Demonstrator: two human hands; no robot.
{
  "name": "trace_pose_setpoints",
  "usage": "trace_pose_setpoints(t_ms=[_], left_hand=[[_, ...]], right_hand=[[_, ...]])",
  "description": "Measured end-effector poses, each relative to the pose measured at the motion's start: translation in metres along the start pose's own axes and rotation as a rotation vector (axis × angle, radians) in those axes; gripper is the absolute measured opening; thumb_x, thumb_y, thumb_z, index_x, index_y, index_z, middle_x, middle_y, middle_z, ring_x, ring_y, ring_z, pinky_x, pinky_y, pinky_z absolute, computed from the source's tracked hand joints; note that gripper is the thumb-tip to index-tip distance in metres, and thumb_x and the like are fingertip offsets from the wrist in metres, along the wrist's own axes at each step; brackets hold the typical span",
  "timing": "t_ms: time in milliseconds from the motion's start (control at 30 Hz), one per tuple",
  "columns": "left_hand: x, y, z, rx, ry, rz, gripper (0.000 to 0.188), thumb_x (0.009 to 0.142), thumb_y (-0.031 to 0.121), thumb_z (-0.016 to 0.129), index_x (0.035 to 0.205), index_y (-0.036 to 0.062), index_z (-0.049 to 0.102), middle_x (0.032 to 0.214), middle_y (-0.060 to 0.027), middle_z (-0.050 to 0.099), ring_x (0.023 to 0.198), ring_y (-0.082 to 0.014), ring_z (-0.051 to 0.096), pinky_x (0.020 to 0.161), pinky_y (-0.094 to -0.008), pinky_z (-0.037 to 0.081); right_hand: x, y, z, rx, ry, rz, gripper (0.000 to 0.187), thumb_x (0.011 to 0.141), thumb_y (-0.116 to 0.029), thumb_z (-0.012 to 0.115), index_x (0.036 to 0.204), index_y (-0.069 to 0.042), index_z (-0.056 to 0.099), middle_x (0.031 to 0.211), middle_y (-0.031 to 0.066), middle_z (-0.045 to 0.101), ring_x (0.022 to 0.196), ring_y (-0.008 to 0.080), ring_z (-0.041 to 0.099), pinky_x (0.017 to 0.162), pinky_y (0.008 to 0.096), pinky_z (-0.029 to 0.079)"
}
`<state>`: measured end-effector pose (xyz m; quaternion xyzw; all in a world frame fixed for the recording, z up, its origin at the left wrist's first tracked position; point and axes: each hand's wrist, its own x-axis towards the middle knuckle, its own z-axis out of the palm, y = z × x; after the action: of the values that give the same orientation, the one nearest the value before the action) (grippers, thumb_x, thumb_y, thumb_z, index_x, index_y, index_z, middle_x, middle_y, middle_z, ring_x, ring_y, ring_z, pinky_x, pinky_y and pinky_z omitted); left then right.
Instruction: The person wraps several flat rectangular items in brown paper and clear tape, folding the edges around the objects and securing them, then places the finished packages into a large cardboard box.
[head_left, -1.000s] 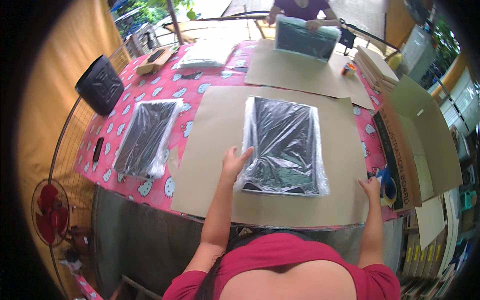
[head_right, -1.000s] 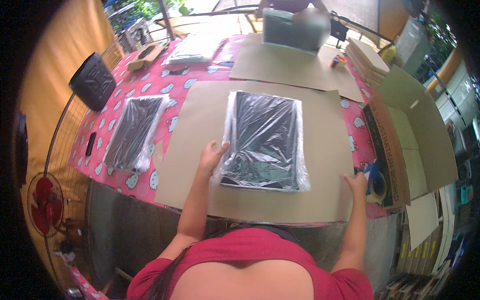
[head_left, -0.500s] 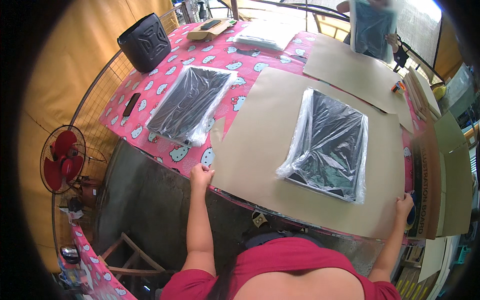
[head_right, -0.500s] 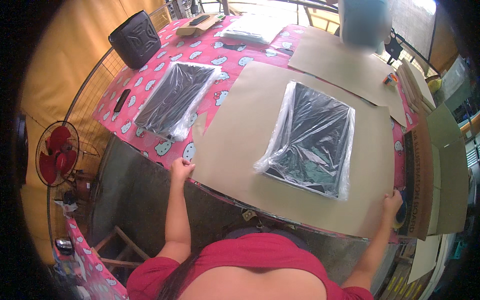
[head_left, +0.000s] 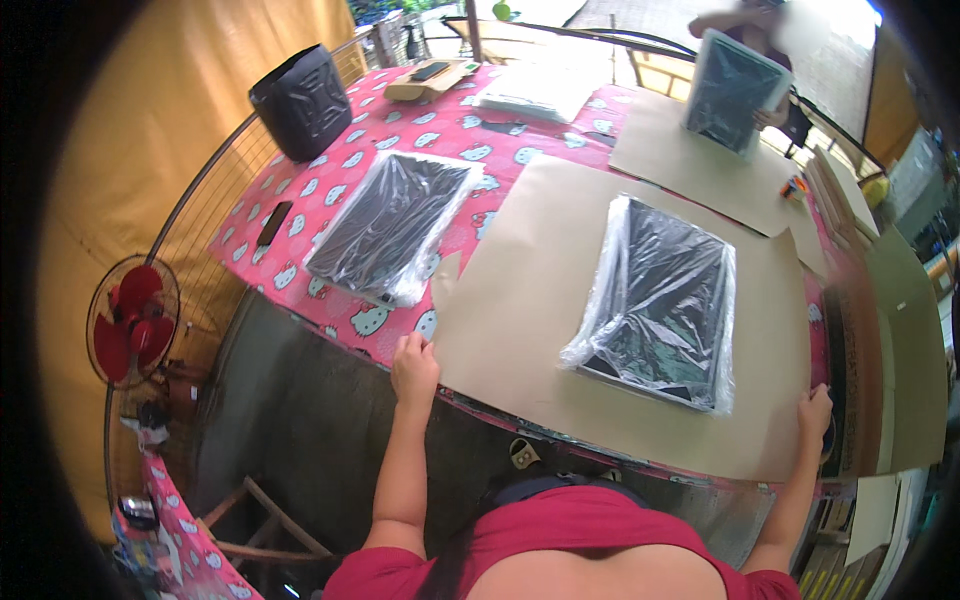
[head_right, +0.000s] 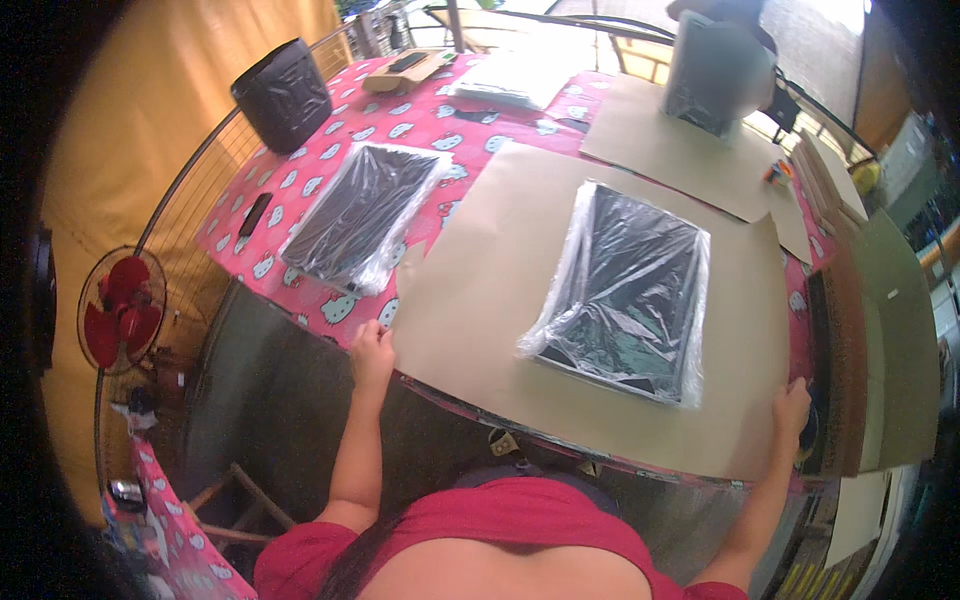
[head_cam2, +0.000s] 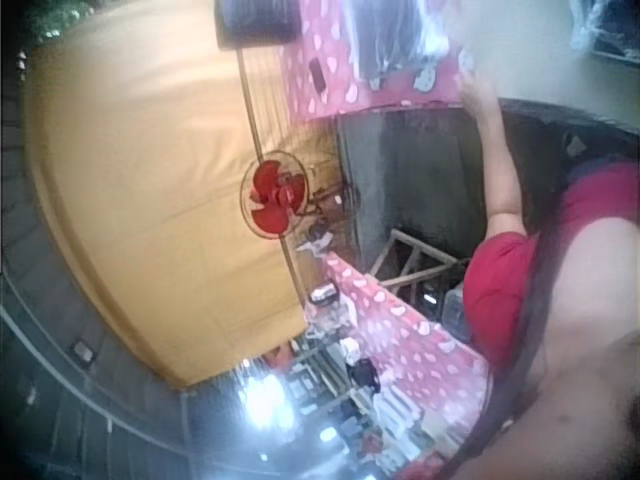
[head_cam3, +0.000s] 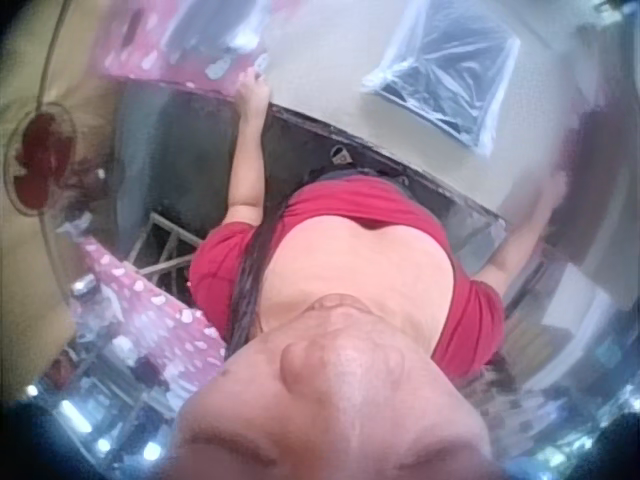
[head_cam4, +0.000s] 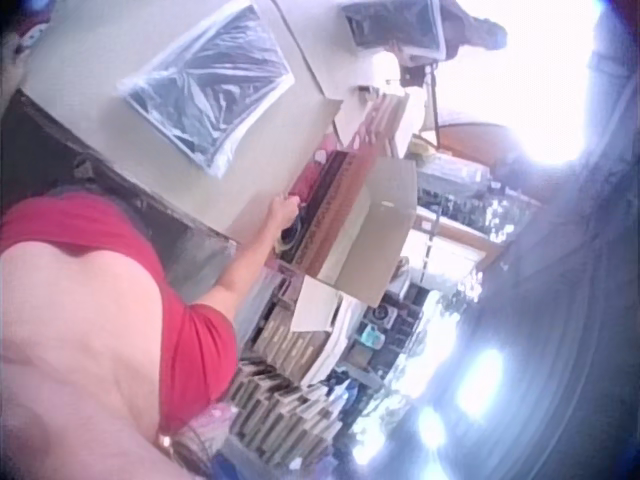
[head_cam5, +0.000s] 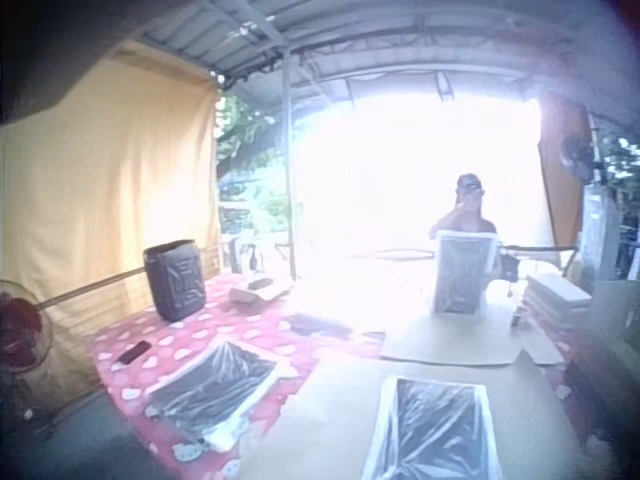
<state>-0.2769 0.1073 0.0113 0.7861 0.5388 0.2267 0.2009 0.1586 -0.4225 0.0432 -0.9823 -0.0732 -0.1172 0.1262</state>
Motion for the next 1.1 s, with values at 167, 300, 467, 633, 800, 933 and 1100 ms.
trace_pose_setpoints(t_ms=[167, 300, 467, 633, 800, 933, 1100], left_hand=[[-0.023, 0.057, -0.026, -0.154, -0.101, 0.325, 0.014, 0.079, 0.011, 0.061, 0.074, -0.0002, 0.054, 0.123, -0.0202, 0.049, 0.109, -0.0390, 0.048, 0.090, -0.0462, 0.039], [-0.050, 0.151, -0.045, -0.504, -0.539, 0.712, 0.017, 0.079, 0.009, 0.059, 0.069, -0.0032, 0.051, 0.136, -0.0277, 0.037, 0.119, -0.0396, 0.044, 0.096, -0.0440, 0.036], [-0.105, 0.221, 0.049, -0.489, -0.942, 1.180, 0.017, 0.085, 0.011, 0.052, 0.080, -0.0051, 0.054, 0.135, -0.0312, 0.034, 0.127, -0.0422, 0.033, 0.106, -0.0455, 0.024], [-0.183, 0.225, 0.176, -0.401, -0.993, 1.203, 0.040, 0.090, 0.022, 0.052, 0.126, 0.0051, 0.046, 0.132, -0.0185, 0.043, 0.126, -0.0285, 0.039, 0.107, -0.0396, 0.026], [-0.181, 0.218, 0.138, -0.393, -0.958, 1.527, 0.046, 0.091, 0.025, 0.054, 0.132, 0.0106, 0.041, 0.136, -0.0157, 0.040, 0.125, -0.0240, 0.040, 0.104, -0.0357, 0.030], [-0.054, 0.236, 0.054, -0.473, -2.052, 1.001, 0.034, 0.086, 0.018, 0.062, 0.116, 0.0029, 0.057, 0.110, -0.0163, 0.060, 0.102, -0.0224, 0.056, 0.089, -0.0352, 0.043], [0.046, 0.169, 0.203, -0.367, -0.662, 0.395, 0.046, 0.098, 0.029, 0.030, 0.136, 0.0040, 0.032, 0.139, -0.0120, 0.033, 0.130, -0.0267, 0.029, 0.105, -0.0399, 0.025]], right_hand=[[0.006, -0.047, -0.042, -0.073, -0.384, -0.060, 0.021, 0.074, -0.013, 0.049, 0.077, 0.006, 0.057, 0.089, 0.0261, 0.062, 0.084, 0.0369, 0.061, 0.077, 0.0382, 0.046], [0.008, -0.074, -0.047, 0.876, -0.367, -0.145, 0.022, 0.071, -0.010, 0.051, 0.077, 0.009, 0.061, 0.100, 0.0158, 0.065, 0.092, 0.0210, 0.060, 0.087, 0.0285, 0.041], [-0.026, -0.196, -0.035, 1.226, -0.593, -0.405, 0.019, 0.072, -0.013, 0.055, 0.071, 0.004, 0.062, 0.130, 0.0203, 0.041, 0.116, 0.0254, 0.040, 0.096, 0.0311, 0.032], [-0.078, -0.289, 0.040, 0.498, -0.918, -0.799, 0.028, 0.077, -0.021, 0.049, 0.086, -0.002, 0.068, 0.148, 0.0272, 0.006, 0.139, 0.0367, -0.004, 0.106, 0.0601, 0.000], [-0.118, -0.302, 0.056, 0.527, -0.946, -0.899, 0.024, 0.085, -0.023, 0.053, 0.086, -0.004, 0.066, 0.143, 0.0212, 0.031, 0.138, 0.0320, 0.017, 0.109, 0.0509, 0.012], [-0.027, -0.222, 0.078, 1.187, -0.601, -0.550, 0.024, 0.093, -0.024, 0.051, 0.100, -0.004, 0.062, 0.119, 0.0151, 0.056, 0.123, 0.0219, 0.044, 0.100, 0.0360, 0.036], [0.062, -0.155, 0.138, 0.228, -0.423, 0.073, 0.052, 0.095, -0.039, 0.039, 0.136, -0.007, 0.037, 0.146, 0.0158, 0.027, 0.134, 0.0310, 0.025, 0.108, 0.0364, 0.023]])
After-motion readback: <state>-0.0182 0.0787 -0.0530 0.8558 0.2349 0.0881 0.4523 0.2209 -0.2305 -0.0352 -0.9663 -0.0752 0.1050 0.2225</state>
